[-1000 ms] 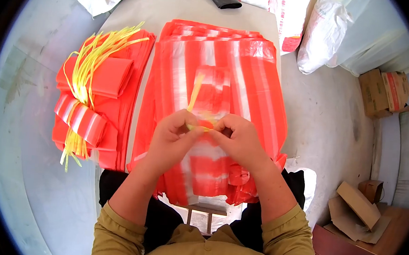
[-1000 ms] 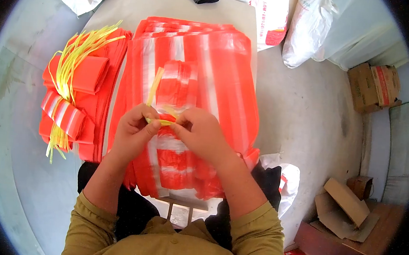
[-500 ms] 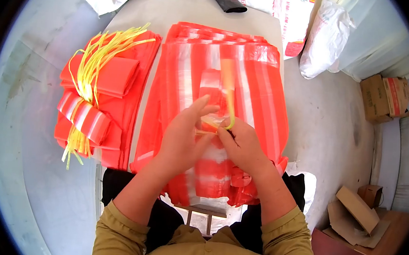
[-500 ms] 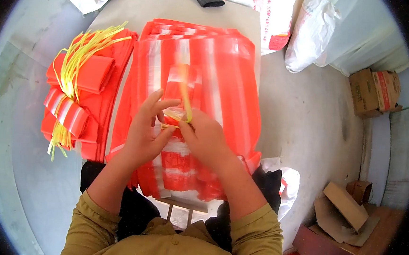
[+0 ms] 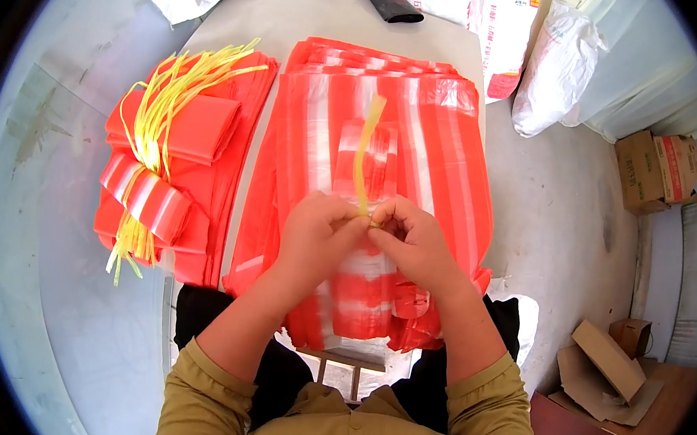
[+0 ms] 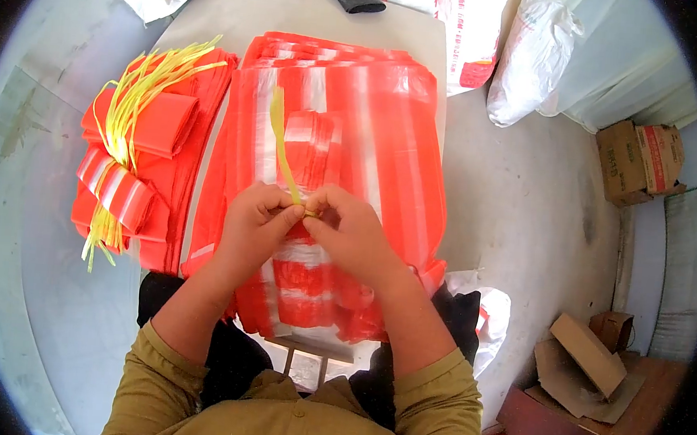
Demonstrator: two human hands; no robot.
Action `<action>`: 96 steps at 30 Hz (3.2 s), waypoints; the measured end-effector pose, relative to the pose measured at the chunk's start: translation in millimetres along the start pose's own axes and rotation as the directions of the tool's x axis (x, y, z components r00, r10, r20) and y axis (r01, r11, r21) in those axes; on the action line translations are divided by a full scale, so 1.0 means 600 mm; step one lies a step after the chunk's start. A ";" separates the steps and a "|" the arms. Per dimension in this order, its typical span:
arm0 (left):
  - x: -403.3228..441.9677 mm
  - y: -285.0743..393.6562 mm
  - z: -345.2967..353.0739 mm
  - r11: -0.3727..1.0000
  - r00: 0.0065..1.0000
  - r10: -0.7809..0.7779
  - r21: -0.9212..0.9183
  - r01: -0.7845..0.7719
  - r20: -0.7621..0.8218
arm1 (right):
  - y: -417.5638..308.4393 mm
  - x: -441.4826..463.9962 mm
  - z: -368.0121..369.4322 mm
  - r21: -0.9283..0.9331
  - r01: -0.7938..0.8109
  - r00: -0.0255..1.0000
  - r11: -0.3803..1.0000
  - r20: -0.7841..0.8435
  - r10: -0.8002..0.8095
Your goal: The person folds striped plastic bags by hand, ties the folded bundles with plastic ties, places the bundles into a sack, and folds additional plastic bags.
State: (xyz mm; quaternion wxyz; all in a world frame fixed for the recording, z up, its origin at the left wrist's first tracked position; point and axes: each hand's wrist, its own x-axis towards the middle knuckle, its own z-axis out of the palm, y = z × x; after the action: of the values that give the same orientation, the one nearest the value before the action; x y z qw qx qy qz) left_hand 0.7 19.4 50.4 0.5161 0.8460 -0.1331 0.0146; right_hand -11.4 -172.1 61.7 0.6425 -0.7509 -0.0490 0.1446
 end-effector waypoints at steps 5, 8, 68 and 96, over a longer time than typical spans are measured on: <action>0.000 -0.005 -0.001 0.989 0.990 -0.115 -0.080 0.121 0.078 | -0.010 -0.005 0.009 -0.397 0.295 0.945 0.869 -0.014 -0.327; 0.002 0.013 -0.006 0.999 0.998 -0.015 0.050 0.012 0.057 | -0.009 0.000 0.019 -0.555 0.419 0.850 0.719 -0.039 -0.526; -0.032 0.019 -0.051 0.984 0.986 -0.122 0.142 0.106 0.114 | -0.017 -0.043 -0.013 -0.521 -0.043 0.998 0.853 -0.062 0.013; -0.049 0.011 0.032 0.621 0.715 -0.338 -0.426 0.658 0.612 | -0.010 -0.044 -0.060 -0.221 0.091 0.845 0.971 -0.499 -0.193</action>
State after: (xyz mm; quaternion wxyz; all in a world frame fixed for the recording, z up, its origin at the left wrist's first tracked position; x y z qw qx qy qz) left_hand -31.3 5.8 42.4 0.6954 0.6058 -0.0033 -0.3865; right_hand -25.6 -212.4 76.4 0.5666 -0.8139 0.0564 -0.1158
